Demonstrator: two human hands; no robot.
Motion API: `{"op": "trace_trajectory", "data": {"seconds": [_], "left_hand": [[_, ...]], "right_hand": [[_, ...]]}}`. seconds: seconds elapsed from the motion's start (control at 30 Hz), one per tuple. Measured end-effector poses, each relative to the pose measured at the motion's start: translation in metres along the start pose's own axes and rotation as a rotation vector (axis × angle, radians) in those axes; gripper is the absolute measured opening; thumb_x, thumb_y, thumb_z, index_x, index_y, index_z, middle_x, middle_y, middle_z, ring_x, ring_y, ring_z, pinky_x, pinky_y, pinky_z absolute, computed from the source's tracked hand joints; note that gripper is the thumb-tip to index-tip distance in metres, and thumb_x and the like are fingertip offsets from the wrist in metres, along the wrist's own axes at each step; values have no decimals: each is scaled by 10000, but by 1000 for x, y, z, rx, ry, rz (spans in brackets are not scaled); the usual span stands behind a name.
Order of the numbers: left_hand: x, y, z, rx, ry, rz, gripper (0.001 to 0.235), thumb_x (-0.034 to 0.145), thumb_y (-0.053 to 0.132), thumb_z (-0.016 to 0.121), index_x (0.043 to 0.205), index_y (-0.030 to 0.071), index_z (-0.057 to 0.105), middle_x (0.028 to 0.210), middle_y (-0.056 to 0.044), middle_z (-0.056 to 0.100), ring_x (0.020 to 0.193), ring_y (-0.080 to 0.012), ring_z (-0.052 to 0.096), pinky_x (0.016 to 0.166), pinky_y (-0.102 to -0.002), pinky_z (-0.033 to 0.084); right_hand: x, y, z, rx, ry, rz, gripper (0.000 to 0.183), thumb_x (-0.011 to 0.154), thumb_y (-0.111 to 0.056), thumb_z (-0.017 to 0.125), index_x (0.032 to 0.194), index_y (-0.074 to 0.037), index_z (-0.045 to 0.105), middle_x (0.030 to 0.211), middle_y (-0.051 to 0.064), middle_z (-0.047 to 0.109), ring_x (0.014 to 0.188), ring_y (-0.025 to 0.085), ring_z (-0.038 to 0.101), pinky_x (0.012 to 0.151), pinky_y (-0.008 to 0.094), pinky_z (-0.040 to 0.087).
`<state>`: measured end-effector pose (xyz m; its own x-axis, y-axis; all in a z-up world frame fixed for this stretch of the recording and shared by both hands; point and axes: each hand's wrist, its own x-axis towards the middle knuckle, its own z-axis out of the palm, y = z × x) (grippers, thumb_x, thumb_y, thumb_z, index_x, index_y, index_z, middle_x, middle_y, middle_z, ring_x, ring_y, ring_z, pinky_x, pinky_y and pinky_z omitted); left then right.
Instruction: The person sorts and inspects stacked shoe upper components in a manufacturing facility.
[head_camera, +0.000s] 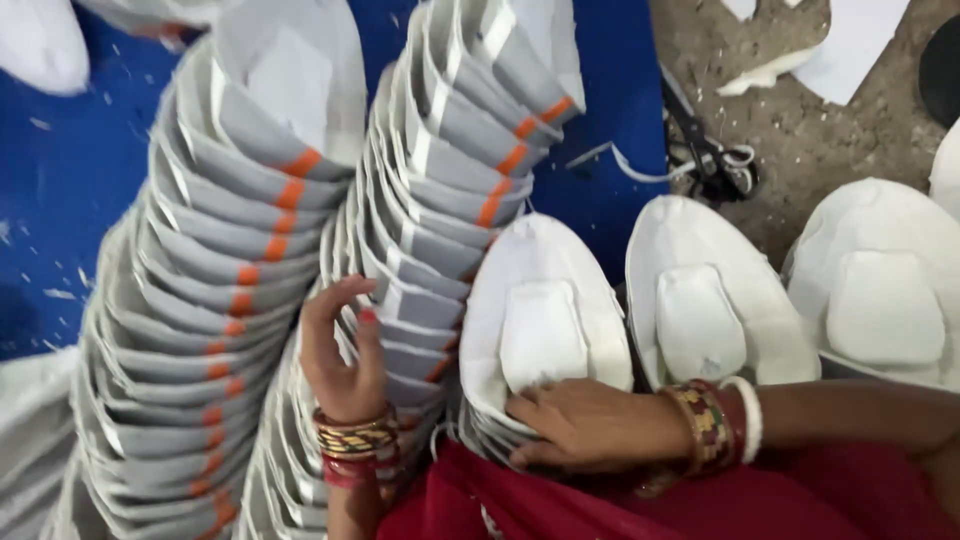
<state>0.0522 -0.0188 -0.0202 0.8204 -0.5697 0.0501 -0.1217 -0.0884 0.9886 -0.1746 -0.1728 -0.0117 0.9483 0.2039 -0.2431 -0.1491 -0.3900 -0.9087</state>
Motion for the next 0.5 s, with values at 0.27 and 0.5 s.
{"op": "trace_trajectory", "data": {"seconds": [0.27,0.5], "left_hand": [[36,-15,26,1067,-318,379,681,885,313,669,1486,62,469,1560,-167,446,1450,-358,383,1179,-549,271],[36,-107,5,1093,-231,527,707,856,460,608,1454,91,533,1518,-182,504,1400,-365,460,1142,-543,306]], "right_hand": [[56,50,-213,-39,715,99,257,1016,-333,605,1076,-107,711,918,31,770,843,184,758,775,324,570],[150,142,-400,-688,1456,14,364,887,-160,745,1176,42,654,1099,216,656,987,363,658,861,465,529]]}}
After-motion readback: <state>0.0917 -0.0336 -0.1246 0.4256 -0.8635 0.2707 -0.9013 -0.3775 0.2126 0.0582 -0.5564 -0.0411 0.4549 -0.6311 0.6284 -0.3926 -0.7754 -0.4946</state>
